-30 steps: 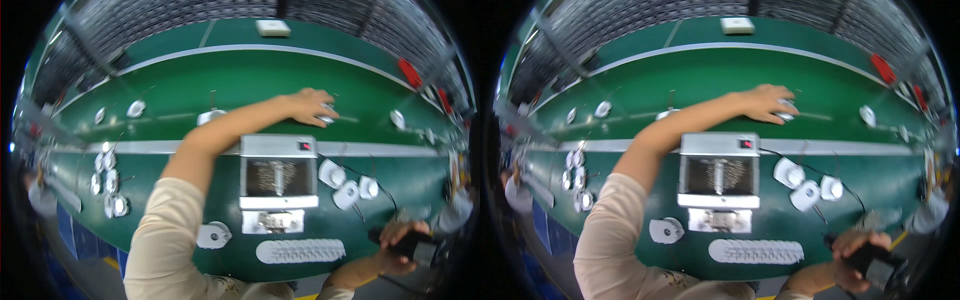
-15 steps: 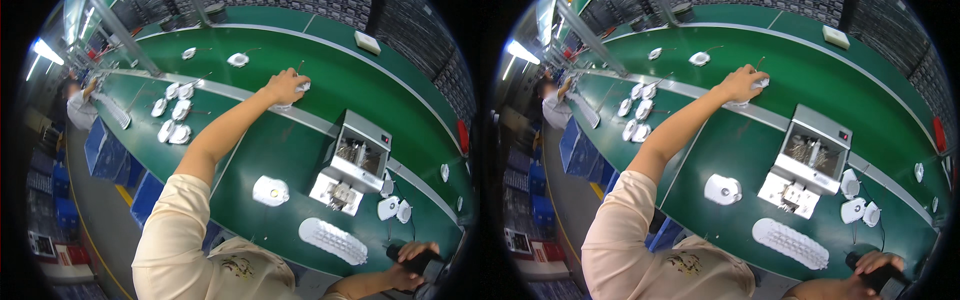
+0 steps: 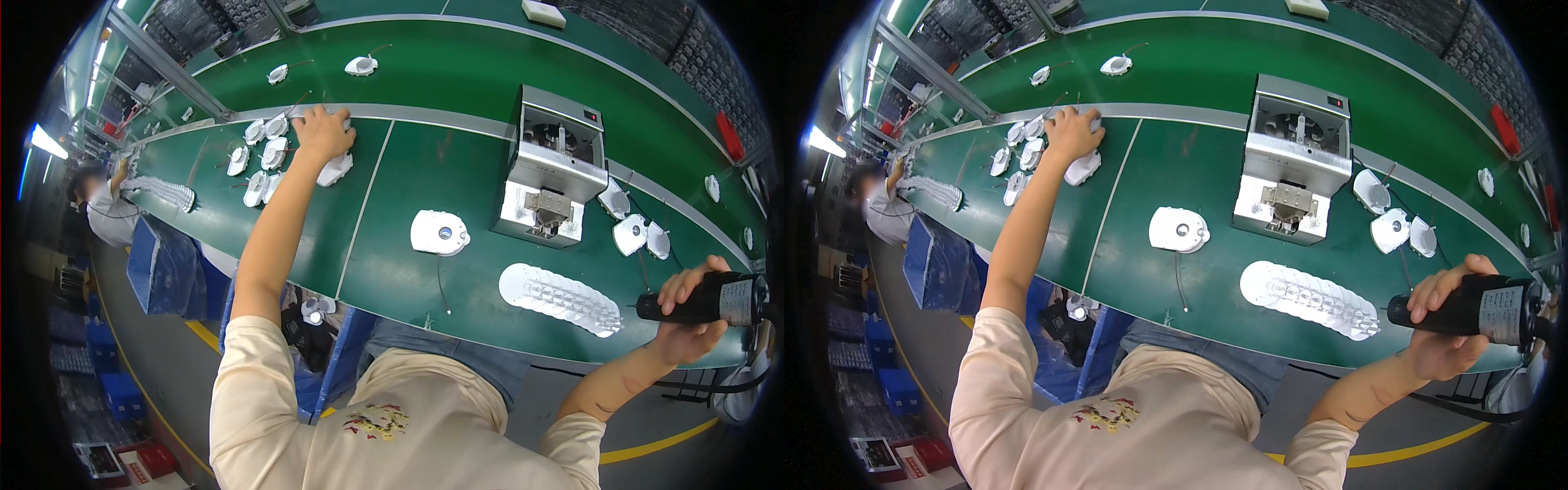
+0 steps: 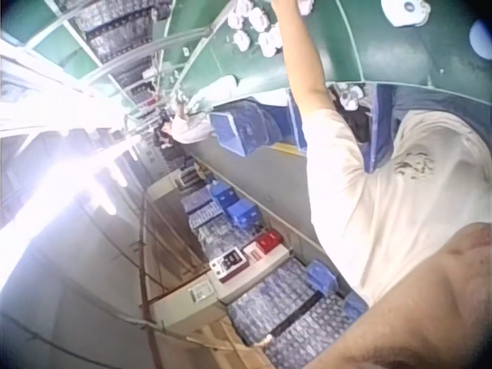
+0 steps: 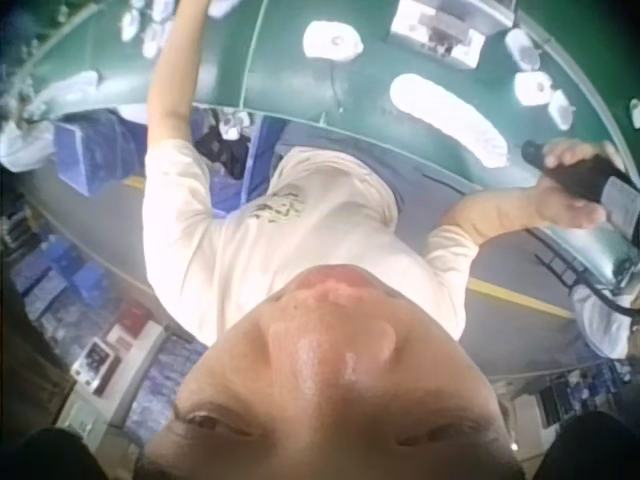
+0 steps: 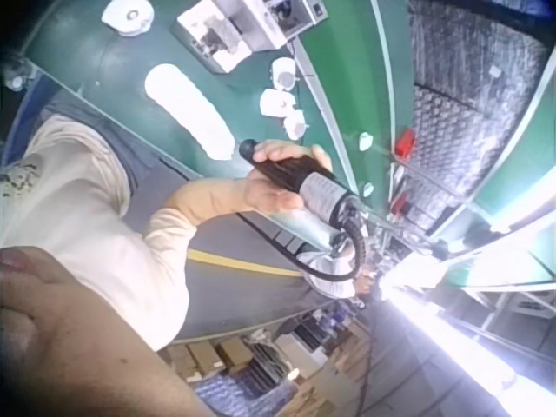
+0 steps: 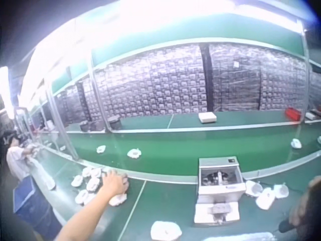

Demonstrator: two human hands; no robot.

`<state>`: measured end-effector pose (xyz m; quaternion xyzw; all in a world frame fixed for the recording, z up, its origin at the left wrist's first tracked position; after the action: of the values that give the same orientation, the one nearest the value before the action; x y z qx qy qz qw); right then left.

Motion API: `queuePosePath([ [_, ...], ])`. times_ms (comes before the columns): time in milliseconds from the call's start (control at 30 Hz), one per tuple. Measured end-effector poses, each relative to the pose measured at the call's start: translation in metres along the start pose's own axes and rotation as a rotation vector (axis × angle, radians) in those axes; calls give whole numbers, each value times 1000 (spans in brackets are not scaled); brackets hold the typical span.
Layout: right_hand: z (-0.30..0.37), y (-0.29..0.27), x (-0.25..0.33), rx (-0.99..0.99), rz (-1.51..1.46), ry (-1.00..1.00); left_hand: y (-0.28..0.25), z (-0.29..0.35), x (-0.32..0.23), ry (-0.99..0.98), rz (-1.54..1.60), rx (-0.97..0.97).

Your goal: Assembling LED lighting components using an electric screwdriver on a factory production line.

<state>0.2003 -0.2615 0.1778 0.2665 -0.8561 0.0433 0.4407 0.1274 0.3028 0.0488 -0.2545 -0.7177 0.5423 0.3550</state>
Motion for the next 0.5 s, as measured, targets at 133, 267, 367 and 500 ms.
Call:
queuePosePath([
  [133, -3, 7, -6, -10, 4, 33, -21, -22, 6, -12, 11, -115],
  [267, -8, 6, -18, -57, 2, 51, -3, -100, 1, -23, 252, -71],
  [367, -7, 4, -25, -73, 30, 57, 7, -140, -29, -30, 259, -73],
  [500, -6, -6, -24, -161, 120, 3, 49, -186, -55, 126, 300, -3],
])
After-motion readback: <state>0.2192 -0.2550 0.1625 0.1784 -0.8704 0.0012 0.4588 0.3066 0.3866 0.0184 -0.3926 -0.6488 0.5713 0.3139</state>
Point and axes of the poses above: each hand's wrist, its own z-axis away from the middle knuckle, its own y-axis out of the palm, x = y × z, the point moved 10 cm from there along -z, towards the middle knuckle
